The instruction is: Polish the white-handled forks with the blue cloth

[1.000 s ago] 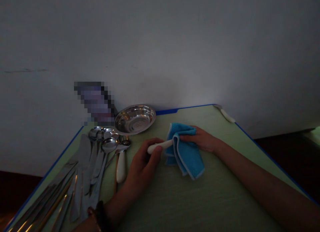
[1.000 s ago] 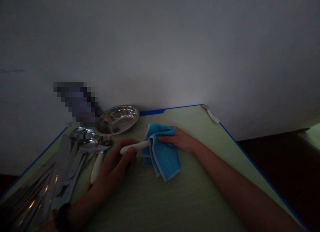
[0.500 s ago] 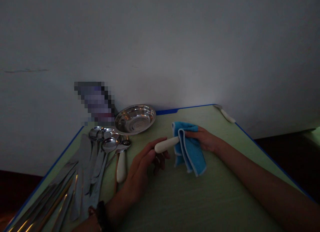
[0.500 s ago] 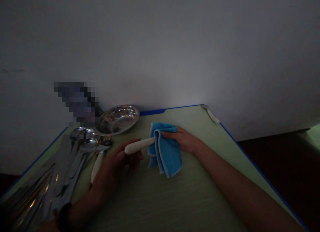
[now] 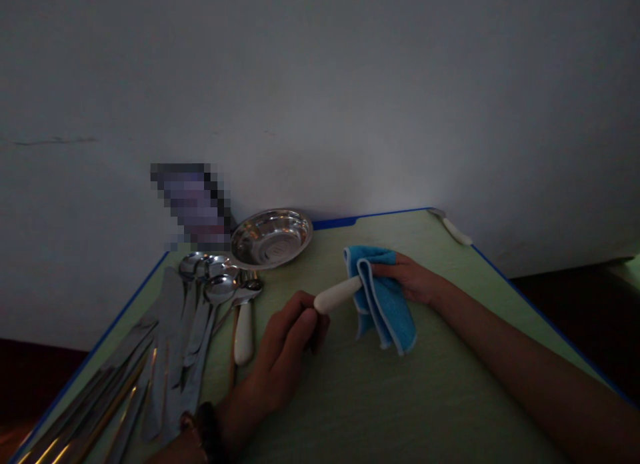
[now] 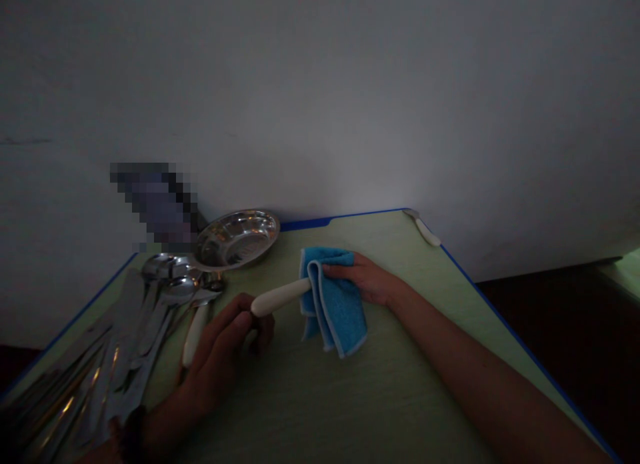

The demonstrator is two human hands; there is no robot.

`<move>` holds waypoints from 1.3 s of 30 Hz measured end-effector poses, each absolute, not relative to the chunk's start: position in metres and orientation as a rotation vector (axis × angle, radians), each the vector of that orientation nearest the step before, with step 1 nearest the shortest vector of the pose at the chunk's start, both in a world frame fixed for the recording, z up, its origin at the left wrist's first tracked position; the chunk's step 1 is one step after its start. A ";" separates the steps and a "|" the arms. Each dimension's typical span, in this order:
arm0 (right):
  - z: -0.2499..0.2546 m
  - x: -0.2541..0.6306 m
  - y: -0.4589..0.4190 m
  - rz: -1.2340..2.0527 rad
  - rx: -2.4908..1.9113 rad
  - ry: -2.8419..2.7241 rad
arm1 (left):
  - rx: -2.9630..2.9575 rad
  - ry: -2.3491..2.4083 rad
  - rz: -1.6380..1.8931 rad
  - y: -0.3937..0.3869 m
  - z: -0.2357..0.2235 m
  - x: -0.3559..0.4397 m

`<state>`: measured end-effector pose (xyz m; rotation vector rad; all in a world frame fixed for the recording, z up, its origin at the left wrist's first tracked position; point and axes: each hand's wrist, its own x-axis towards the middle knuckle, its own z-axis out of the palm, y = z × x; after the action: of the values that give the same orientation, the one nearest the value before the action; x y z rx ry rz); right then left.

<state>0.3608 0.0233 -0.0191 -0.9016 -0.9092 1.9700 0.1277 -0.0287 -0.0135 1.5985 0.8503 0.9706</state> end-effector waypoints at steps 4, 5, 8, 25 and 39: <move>-0.018 0.360 0.024 1.972 -0.916 -0.898 | 1.594 0.864 0.965 -0.028 -0.012 0.128; -0.018 0.360 0.024 1.977 -0.916 -0.895 | 1.585 0.875 0.963 -0.028 -0.012 0.128; -0.017 0.360 0.024 1.990 -0.909 -0.893 | 1.555 0.899 0.965 -0.028 -0.013 0.130; -0.015 0.356 0.022 1.625 -1.197 -0.724 | 1.710 0.950 1.066 -0.035 -0.003 0.135; -0.015 0.351 0.021 1.524 -1.276 -0.791 | 1.674 0.979 1.125 -0.035 -0.003 0.141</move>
<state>0.3510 0.0208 -0.0150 -1.2764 -0.7914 1.5241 0.1407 -0.0354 -0.0033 1.6738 0.9792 1.1246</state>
